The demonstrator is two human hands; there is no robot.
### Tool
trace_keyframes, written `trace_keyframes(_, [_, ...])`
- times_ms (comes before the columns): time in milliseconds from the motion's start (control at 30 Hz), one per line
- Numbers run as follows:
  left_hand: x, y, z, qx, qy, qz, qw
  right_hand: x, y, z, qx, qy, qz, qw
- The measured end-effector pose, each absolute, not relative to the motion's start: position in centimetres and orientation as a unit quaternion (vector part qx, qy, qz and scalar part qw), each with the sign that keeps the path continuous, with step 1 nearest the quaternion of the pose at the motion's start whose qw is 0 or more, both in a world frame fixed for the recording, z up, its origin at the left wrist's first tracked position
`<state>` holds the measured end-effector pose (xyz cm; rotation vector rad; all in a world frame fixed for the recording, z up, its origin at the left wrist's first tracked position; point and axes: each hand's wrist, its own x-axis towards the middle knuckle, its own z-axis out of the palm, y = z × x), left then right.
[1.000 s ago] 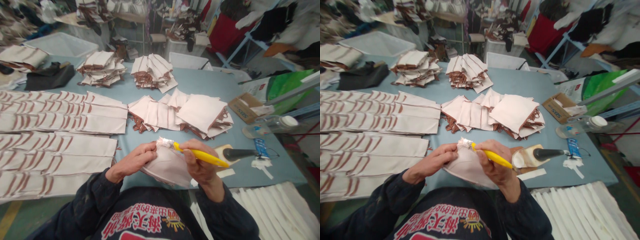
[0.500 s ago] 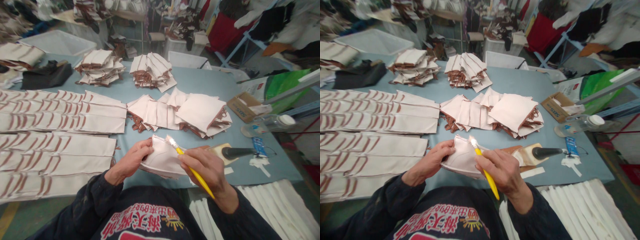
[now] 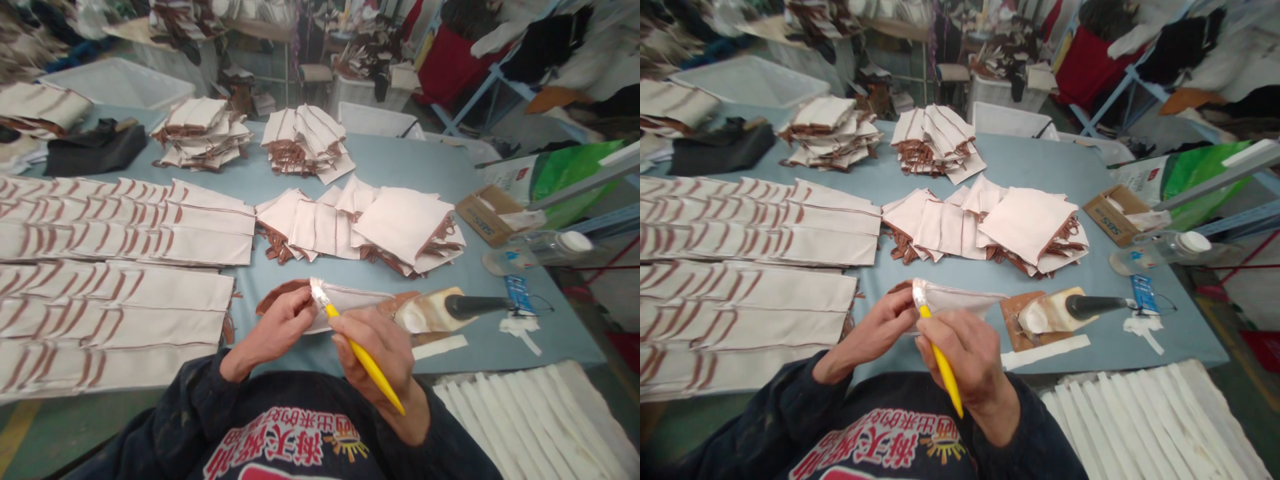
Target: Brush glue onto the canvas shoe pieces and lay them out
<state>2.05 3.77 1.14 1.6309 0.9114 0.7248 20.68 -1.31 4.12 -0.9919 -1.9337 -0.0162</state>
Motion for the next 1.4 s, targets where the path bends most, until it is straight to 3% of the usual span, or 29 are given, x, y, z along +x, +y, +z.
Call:
trace_keyframes(200, [1.8, 3.1, 0.3, 0.689, 0.329, 0.365, 0.533, 19.7, -2.3, 4.2, -0.399, -0.769, 0.060, 0.497])
trace_keyframes(400, [1.3, 2.7, -1.6, 0.804, 0.292, 0.427, 0.294, 21.4, -2.9, 3.9, -0.532, -0.547, 0.173, 0.623])
trace_keyframes(533, [1.1, 2.7, -2.0, 0.844, 0.250, 0.428, 0.204, 22.0, -2.6, 4.5, -0.583, -0.490, 0.189, 0.620])
trace_keyframes(767, [0.8, 2.6, -1.9, 0.862, 0.241, 0.403, 0.191, 21.8, -3.6, 4.6, -0.557, -0.587, 0.210, 0.548])
trace_keyframes(1000, [0.9, 2.6, -2.1, 0.862, 0.245, 0.408, 0.176, 22.6, -3.2, 4.9, -0.565, -0.576, 0.154, 0.570])
trace_keyframes(1167, [0.8, 2.6, -2.1, 0.862, 0.248, 0.407, 0.171, 22.2, -3.5, 4.9, -0.555, -0.628, 0.167, 0.520])
trace_keyframes(1400, [0.9, 2.6, -1.8, 0.864, 0.251, 0.405, 0.164, 22.1, -2.7, 4.3, -0.529, -0.596, 0.166, 0.581])
